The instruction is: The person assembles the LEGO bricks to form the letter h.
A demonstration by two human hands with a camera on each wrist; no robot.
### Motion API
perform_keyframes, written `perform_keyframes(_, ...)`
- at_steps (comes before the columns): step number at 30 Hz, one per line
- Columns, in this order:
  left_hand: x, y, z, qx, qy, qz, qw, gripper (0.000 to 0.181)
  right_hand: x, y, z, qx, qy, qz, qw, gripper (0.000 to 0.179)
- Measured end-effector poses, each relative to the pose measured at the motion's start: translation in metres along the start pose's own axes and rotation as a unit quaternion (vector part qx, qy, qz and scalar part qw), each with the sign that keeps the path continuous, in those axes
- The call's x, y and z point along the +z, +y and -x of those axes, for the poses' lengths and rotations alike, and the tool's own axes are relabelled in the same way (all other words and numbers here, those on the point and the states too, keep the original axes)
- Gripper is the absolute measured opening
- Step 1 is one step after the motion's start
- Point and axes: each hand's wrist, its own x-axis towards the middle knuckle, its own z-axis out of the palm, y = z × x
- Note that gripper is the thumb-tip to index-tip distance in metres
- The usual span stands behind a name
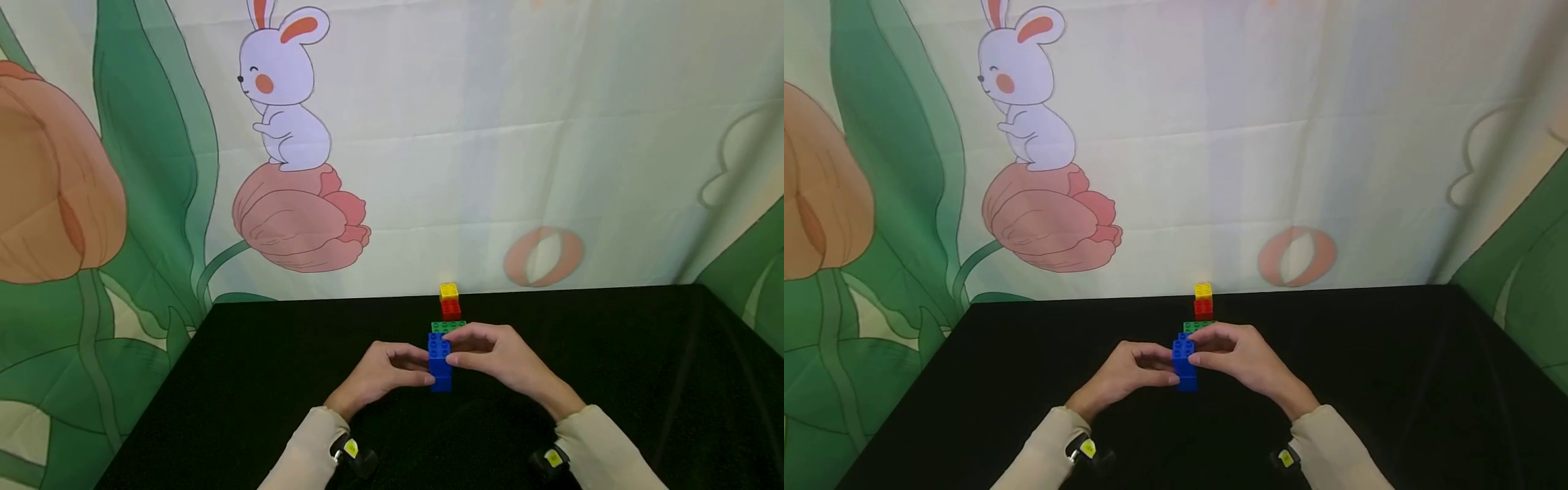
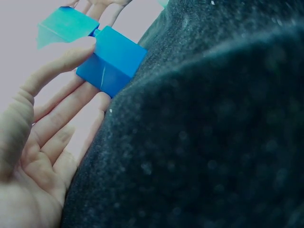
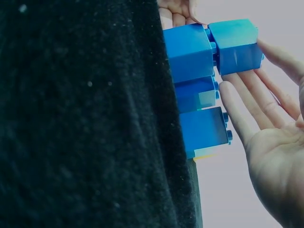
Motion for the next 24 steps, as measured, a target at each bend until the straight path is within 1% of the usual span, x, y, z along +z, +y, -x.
perform_keyframes(5,-0.0015,-0.0003,0.0026,-0.005,0.002,-0.002,1.0,0.037,0.0015,0.0004,-0.0017,0.003,-0.009,-0.004,0.9999,0.039)
perform_keyframes(10,-0.0008,0.0009,0.0037,-0.005,0.0,-0.003,1.0,0.037,0.002,0.001,-0.0008,0.003,-0.006,0.003,1.0,0.039)
perform_keyframes(24,0.0001,-0.0007,-0.0018,0.001,-0.011,-0.007,0.9999,0.038,-0.0003,0.0008,0.0008,-0.007,-0.001,0.007,1.0,0.037)
